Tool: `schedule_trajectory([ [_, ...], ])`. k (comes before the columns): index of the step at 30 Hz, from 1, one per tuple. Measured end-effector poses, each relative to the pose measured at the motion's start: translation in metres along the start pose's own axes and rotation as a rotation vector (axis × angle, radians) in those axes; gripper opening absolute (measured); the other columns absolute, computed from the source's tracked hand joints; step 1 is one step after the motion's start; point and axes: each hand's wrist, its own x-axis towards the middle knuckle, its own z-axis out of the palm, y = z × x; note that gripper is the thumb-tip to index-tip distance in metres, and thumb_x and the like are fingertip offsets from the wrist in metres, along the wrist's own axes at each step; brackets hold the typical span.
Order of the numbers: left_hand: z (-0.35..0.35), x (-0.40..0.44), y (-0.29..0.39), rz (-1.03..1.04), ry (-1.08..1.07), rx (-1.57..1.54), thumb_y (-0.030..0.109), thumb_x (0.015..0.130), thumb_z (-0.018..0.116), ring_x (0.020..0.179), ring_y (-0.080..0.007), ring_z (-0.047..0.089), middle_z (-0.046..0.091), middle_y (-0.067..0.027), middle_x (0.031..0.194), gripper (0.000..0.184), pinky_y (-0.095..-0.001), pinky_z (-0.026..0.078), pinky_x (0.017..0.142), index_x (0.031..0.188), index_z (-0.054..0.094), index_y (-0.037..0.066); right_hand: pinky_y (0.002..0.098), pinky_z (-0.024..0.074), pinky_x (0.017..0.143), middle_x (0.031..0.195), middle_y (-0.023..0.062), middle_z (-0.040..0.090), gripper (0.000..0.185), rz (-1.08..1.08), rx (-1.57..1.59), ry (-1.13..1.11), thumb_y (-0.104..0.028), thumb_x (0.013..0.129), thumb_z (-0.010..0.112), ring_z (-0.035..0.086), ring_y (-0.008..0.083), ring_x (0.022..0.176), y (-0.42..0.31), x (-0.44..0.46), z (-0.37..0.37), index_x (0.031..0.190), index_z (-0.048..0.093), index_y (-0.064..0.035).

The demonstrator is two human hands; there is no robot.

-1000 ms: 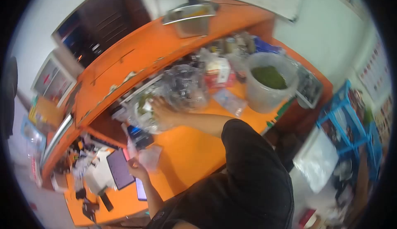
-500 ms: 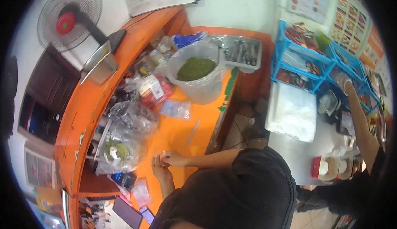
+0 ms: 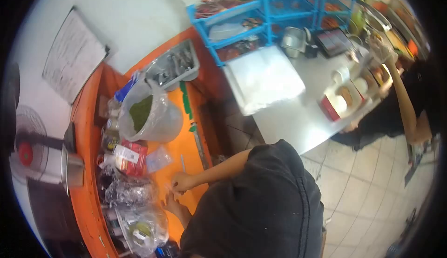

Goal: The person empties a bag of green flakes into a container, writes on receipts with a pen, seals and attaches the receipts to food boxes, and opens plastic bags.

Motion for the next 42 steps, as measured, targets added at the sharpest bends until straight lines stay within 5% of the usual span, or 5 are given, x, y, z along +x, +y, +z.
schedule_trajectory([
  [4,-0.021,0.038,0.004,0.49,-0.349,0.444,0.019,0.086,0.069,0.083,-0.0162,0.059,0.06,-0.0112,0.094,0.027,-0.0254,0.043,0.065,0.101,0.057,0.0,0.0287,0.0508,0.05,0.062,0.0105,0.064,0.02,0.031,-0.147,0.065,-0.013,0.081,0.061,0.065,0.0166,0.054,-0.006,-0.009,-0.005,0.07,0.064,0.0034],
  [12,-0.007,-0.01,0.064,-0.183,-1.111,0.423,0.026,0.093,0.056,0.056,-0.0132,0.061,0.063,-0.008,0.062,0.031,-0.0236,0.042,0.049,0.087,0.066,-0.002,0.0311,0.0483,0.047,0.057,0.0089,0.063,0.018,0.075,-0.361,-0.017,-0.016,0.07,0.068,0.062,0.0189,0.05,-0.016,-0.039,-0.003,0.07,0.067,0.0023],
  [30,-0.073,0.057,-0.061,0.627,-0.522,1.138,0.007,0.067,0.059,0.057,-0.0298,0.054,0.056,-0.0136,0.061,0.01,-0.0432,0.042,0.054,0.064,0.053,0.0,0.0338,0.0514,0.073,0.088,0.0132,0.068,0.017,0.004,-0.56,0.611,-0.014,0.08,0.066,0.066,0.0239,0.08,-0.025,-0.217,-0.084,0.093,0.068,-0.0034],
  [37,-0.063,0.112,-0.089,0.623,-1.151,1.498,0.029,0.077,0.053,0.07,-0.039,0.062,0.063,-0.0233,0.074,0.033,-0.0463,0.047,0.061,0.077,0.063,-0.002,0.0344,0.0427,0.072,0.089,0.0133,0.057,0.021,-0.116,-1.049,2.368,-0.012,0.082,0.063,0.054,0.0249,0.076,-0.103,-0.45,-0.265,0.094,0.051,-0.0009],
  [42,0.068,-0.029,0.032,0.671,-0.93,0.918,0.027,0.087,0.06,0.068,-0.0337,0.059,0.06,-0.0162,0.071,0.028,-0.0421,0.045,0.063,0.082,0.058,-0.001,0.0386,0.0425,0.08,0.089,0.0094,0.056,0.021,0.397,-0.825,1.716,-0.009,0.081,0.063,0.054,0.0253,0.083,-0.096,-0.537,-0.328,0.098,0.052,-0.0011],
])
